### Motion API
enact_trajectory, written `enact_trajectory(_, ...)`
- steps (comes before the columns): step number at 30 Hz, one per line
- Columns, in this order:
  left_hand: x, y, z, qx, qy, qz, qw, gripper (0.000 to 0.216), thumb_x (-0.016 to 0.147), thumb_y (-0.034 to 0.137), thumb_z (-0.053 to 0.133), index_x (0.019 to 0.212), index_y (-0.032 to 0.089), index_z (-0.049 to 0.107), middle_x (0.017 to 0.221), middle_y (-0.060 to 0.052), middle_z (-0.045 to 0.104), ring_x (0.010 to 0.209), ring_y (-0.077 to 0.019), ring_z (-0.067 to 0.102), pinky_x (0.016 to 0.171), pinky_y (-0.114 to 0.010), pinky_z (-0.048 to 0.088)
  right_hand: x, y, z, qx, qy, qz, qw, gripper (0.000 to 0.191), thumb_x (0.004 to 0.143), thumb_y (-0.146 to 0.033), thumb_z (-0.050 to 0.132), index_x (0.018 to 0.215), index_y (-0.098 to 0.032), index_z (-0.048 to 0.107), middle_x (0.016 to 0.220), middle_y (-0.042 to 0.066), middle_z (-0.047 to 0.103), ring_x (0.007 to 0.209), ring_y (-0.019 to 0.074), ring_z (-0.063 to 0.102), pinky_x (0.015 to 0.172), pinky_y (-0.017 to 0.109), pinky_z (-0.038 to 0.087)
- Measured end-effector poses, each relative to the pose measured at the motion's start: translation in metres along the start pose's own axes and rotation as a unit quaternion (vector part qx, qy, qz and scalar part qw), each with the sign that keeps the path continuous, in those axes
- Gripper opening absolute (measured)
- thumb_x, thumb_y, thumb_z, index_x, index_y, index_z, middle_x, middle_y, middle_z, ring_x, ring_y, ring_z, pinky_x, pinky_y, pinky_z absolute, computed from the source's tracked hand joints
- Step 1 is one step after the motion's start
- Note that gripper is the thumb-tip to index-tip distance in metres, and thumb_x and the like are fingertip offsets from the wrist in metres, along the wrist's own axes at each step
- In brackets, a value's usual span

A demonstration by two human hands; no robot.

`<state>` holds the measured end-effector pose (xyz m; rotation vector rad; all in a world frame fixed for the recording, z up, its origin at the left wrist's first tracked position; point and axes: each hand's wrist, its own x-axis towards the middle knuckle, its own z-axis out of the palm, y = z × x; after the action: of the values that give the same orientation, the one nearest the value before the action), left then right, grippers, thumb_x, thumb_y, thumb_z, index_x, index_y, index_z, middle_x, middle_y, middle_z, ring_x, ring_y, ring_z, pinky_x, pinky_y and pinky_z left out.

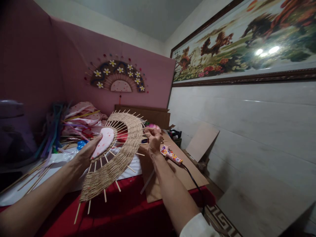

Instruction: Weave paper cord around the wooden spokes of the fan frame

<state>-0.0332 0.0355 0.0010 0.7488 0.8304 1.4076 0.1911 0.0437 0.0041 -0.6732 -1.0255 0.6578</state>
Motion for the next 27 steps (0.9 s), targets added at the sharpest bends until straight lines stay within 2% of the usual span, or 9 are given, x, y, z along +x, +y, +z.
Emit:
enact_trajectory(4, 0.003, -0.001, -0.003, 0.013, -0.016, 0.007, 1.000, 0.022, 0.085, 0.021, 0.048, 0.088, 0.004, 0.062, 0.061, -0.009, 0.067, 0.042, -0.0141, 0.059, 0.041, -0.022, 0.050, -0.002, 0.001, 0.002, 0.016, -0.022, 0.012, 1.000, 0.018, 0.062, -0.033, 0.066, 0.064, -0.017, 0.059, 0.064, -0.003, 0.055, 0.054, 0.0084, 0.046, 0.049, 0.022, 0.037)
enact_trajectory(12, 0.000, 0.000, -0.002, 0.004, -0.015, -0.012, 1.000, 0.025, 0.084, 0.023, 0.049, 0.095, 0.004, 0.061, 0.060, -0.008, 0.067, 0.040, -0.0139, 0.058, 0.041, -0.023, 0.049, -0.006, -0.005, 0.004, 0.027, -0.034, 0.048, 0.998, 0.017, 0.059, -0.032, 0.067, 0.068, -0.019, 0.060, 0.064, -0.003, 0.057, 0.052, 0.0095, 0.049, 0.047, 0.022, 0.038)
enact_trajectory(18, 0.000, 0.000, -0.002, 0.005, -0.007, -0.001, 1.000, 0.024, 0.084, 0.022, 0.047, 0.092, 0.004, 0.061, 0.059, -0.009, 0.067, 0.041, -0.0144, 0.058, 0.041, -0.023, 0.049, -0.008, -0.008, 0.005, 0.020, -0.049, 0.030, 0.998, 0.015, 0.062, -0.031, 0.065, 0.069, -0.018, 0.060, 0.067, -0.001, 0.059, 0.056, 0.0108, 0.051, 0.051, 0.023, 0.041)
enact_trajectory(24, -0.004, 0.002, 0.002, -0.003, 0.009, 0.017, 1.000, 0.023, 0.086, 0.020, 0.044, 0.088, 0.004, 0.061, 0.057, -0.008, 0.066, 0.041, -0.0150, 0.059, 0.043, -0.024, 0.051, -0.010, -0.010, 0.007, -0.003, -0.070, 0.013, 0.997, 0.016, 0.065, -0.033, 0.064, 0.066, -0.018, 0.061, 0.058, -0.003, 0.053, 0.046, 0.0068, 0.041, 0.042, 0.020, 0.030)
enact_trajectory(27, -0.004, 0.003, 0.003, -0.016, 0.016, 0.015, 1.000, 0.022, 0.086, 0.020, 0.045, 0.089, 0.005, 0.061, 0.056, -0.007, 0.066, 0.042, -0.0140, 0.059, 0.043, -0.022, 0.051, -0.012, -0.011, 0.007, -0.003, -0.074, 0.013, 0.997, 0.015, 0.066, -0.032, 0.063, 0.065, -0.017, 0.062, 0.057, -0.003, 0.052, 0.045, 0.0059, 0.040, 0.041, 0.020, 0.028)
